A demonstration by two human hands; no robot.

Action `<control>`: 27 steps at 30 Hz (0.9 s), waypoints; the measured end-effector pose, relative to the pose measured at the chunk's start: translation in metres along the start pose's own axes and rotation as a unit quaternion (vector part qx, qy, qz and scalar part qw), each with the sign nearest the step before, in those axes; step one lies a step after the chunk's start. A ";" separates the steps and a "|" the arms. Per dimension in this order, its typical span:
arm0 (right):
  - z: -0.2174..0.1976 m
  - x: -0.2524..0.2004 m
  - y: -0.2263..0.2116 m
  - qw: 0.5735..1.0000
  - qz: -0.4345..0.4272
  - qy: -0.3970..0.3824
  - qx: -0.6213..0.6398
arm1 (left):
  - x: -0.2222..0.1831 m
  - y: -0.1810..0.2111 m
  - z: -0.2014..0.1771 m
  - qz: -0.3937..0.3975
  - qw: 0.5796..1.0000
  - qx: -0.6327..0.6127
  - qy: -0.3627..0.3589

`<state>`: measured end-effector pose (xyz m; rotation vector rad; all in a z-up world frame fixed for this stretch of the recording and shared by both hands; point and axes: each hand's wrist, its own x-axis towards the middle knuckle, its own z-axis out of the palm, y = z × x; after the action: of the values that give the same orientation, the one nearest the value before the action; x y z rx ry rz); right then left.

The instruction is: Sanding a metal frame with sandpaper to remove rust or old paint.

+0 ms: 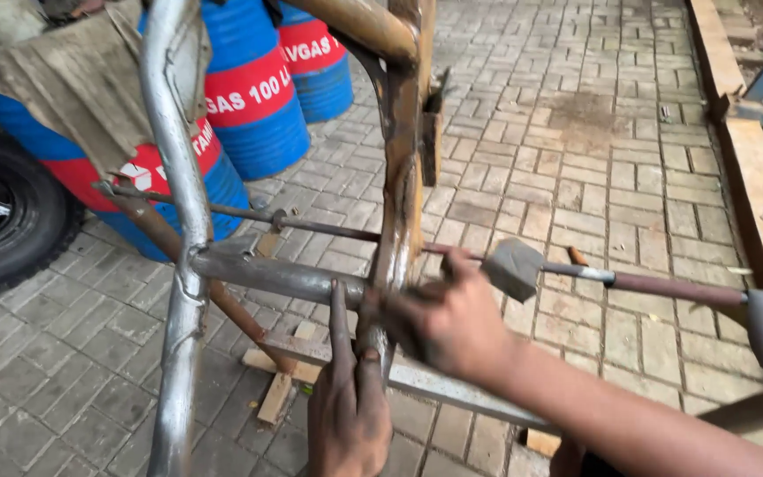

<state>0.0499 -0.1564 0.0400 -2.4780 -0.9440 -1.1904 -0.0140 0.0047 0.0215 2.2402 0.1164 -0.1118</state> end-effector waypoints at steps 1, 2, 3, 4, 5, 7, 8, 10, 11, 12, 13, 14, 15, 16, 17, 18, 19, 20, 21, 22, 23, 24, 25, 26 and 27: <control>0.001 -0.004 -0.006 0.998 -0.048 -0.033 0.024 | 0.002 0.002 -0.001 0.003 1.000 0.002 -0.005; -0.003 0.003 0.000 0.998 -0.044 -0.034 0.024 | -0.001 0.002 -0.004 0.003 1.000 0.004 -0.008; -0.005 0.009 0.006 1.000 0.011 0.001 -0.020 | -0.003 0.003 -0.006 -0.009 1.000 -0.006 -0.011; -0.010 0.017 0.016 0.995 0.065 0.033 -0.068 | -0.003 0.007 -0.006 -0.019 1.000 -0.019 -0.016; -0.007 0.003 0.007 0.995 0.067 0.030 -0.072 | -0.002 0.005 -0.002 -0.018 0.999 -0.021 -0.020; 0.007 -0.017 -0.013 0.999 -0.040 -0.015 0.031 | 0.002 -0.002 -0.001 -0.003 1.000 -0.006 -0.005; 0.005 -0.010 -0.005 0.999 -0.041 -0.016 0.030 | 0.002 -0.001 -0.002 -0.003 1.000 -0.008 -0.005; 0.001 0.003 0.012 0.998 0.017 0.030 -0.057 | 0.001 0.003 -0.003 -0.001 1.000 -0.014 -0.006; 0.004 0.000 0.008 0.998 0.020 0.028 -0.056 | 0.002 0.000 -0.001 -0.003 1.000 -0.013 -0.009; 0.007 0.000 0.004 0.998 0.017 0.025 -0.048 | 0.002 -0.002 -0.001 0.009 1.000 -0.008 -0.010; 0.010 0.001 0.000 0.999 0.014 0.022 -0.039 | 0.003 -0.003 -0.002 0.021 1.000 -0.002 -0.011; 0.010 0.002 0.003 0.999 0.011 0.027 -0.040 | 0.006 -0.005 -0.001 0.024 1.000 -0.002 -0.006; 0.009 0.003 0.006 1.000 -0.006 0.011 -0.028 | 0.009 -0.006 0.001 0.030 0.999 0.010 -0.005; 0.008 -0.004 0.003 1.000 -0.017 -0.012 -0.013 | 0.006 -0.013 0.004 0.030 0.999 0.022 -0.010; 0.009 0.000 0.002 1.000 -0.015 -0.015 -0.010 | 0.004 -0.009 0.001 0.027 0.999 0.023 -0.013; 0.008 0.004 0.004 1.000 0.019 0.017 -0.013 | 0.003 -0.004 -0.001 0.019 1.000 0.017 -0.017; 0.007 0.008 0.006 0.997 0.053 0.049 -0.017 | 0.002 0.002 -0.003 0.012 1.000 0.010 -0.021; 0.008 0.006 0.001 0.997 0.049 0.052 -0.014 | 0.003 0.000 -0.004 0.011 1.000 0.010 -0.015; 0.008 0.002 -0.004 1.000 0.027 -0.005 0.008 | 0.004 -0.003 -0.004 0.029 0.999 0.009 -0.013; 0.005 -0.007 -0.009 0.998 0.010 -0.063 0.027 | 0.003 -0.005 -0.001 0.050 0.999 0.010 -0.017; 0.001 0.005 -0.003 0.998 0.012 -0.060 0.026 | 0.003 -0.004 -0.002 0.052 0.998 0.012 -0.017; -0.004 0.010 0.001 0.999 0.044 -0.010 -0.011 | 0.002 -0.004 -0.002 0.038 0.999 0.009 -0.008; -0.008 0.015 0.006 0.995 0.075 0.039 -0.049 | 0.001 -0.004 -0.001 0.023 1.000 0.006 0.000; -0.005 0.009 -0.002 0.995 0.074 0.038 -0.049 | 0.002 -0.005 0.000 0.022 1.000 0.005 0.000; -0.002 0.004 -0.011 0.999 0.039 0.018 -0.009 | 0.001 -0.006 0.001 0.022 1.000 0.009 0.000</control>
<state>0.0435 -0.1474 0.0437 -2.4741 -0.8238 -1.2192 -0.0134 0.0078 0.0159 2.2585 0.0659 -0.0902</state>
